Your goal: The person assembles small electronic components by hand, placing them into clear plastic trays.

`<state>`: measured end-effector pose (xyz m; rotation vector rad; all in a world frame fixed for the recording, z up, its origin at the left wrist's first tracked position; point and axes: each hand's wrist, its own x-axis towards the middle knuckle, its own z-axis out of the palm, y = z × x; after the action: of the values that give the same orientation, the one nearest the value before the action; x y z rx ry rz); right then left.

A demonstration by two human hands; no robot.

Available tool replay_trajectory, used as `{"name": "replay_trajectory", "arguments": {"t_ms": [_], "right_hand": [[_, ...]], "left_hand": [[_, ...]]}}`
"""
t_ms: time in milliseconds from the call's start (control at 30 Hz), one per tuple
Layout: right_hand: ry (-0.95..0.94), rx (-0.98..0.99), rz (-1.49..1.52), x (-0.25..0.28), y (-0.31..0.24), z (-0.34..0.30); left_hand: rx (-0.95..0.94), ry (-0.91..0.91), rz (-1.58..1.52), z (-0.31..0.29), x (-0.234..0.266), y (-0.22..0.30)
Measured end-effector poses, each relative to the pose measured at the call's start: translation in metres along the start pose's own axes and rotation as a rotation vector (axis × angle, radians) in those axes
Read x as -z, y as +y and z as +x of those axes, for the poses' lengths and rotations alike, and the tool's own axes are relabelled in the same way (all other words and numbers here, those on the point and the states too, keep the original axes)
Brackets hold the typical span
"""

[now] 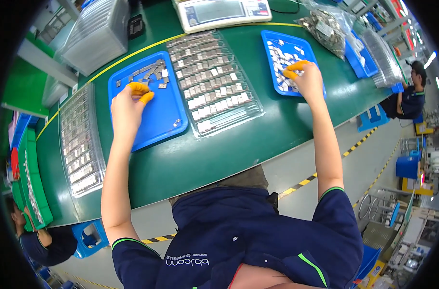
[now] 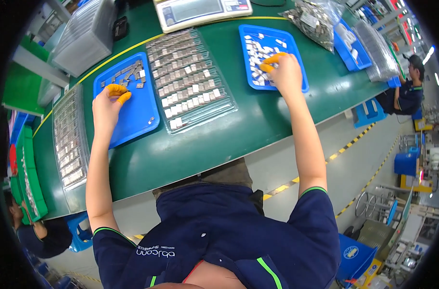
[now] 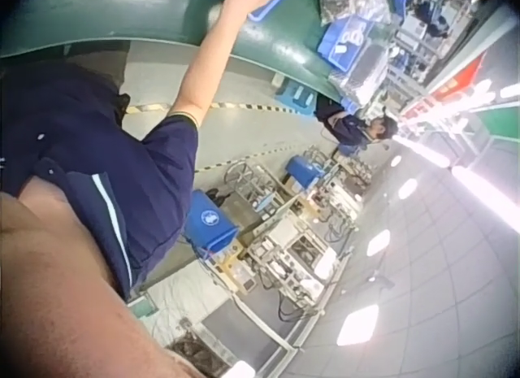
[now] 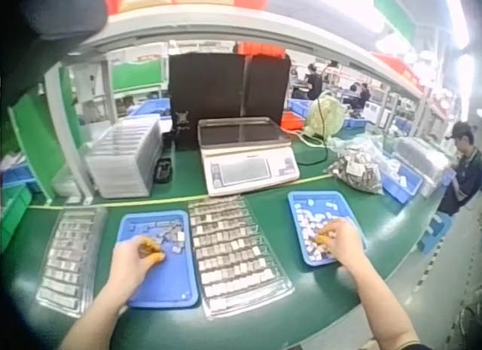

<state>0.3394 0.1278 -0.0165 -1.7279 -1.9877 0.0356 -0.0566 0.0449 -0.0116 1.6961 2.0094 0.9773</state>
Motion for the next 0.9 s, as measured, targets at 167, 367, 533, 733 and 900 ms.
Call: {"name": "replay_trajectory", "arguments": {"t_ms": [167,367,533,733,900], "right_hand": [[0.275,0.185,0.123,0.02,-0.038,0.001],[-0.068,0.17,0.968,-0.012,-0.157,-0.04],[-0.267,0.07,1.134,-0.029,-0.181,-0.053],[-0.319,-0.047,1.214,-0.033,-0.18,-0.055],[-0.297,0.073,1.026,-0.029,-0.178,-0.054]], "left_hand": [[0.172,-0.11,-0.85,-0.032,0.002,0.039],[0.253,-0.129,-1.008,-0.048,-0.013,0.043],[0.301,-0.146,-1.042,-0.053,-0.015,0.044],[0.305,-0.175,-1.07,-0.056,-0.016,0.04],[0.297,-0.115,-1.081,-0.056,-0.018,0.042]]}}
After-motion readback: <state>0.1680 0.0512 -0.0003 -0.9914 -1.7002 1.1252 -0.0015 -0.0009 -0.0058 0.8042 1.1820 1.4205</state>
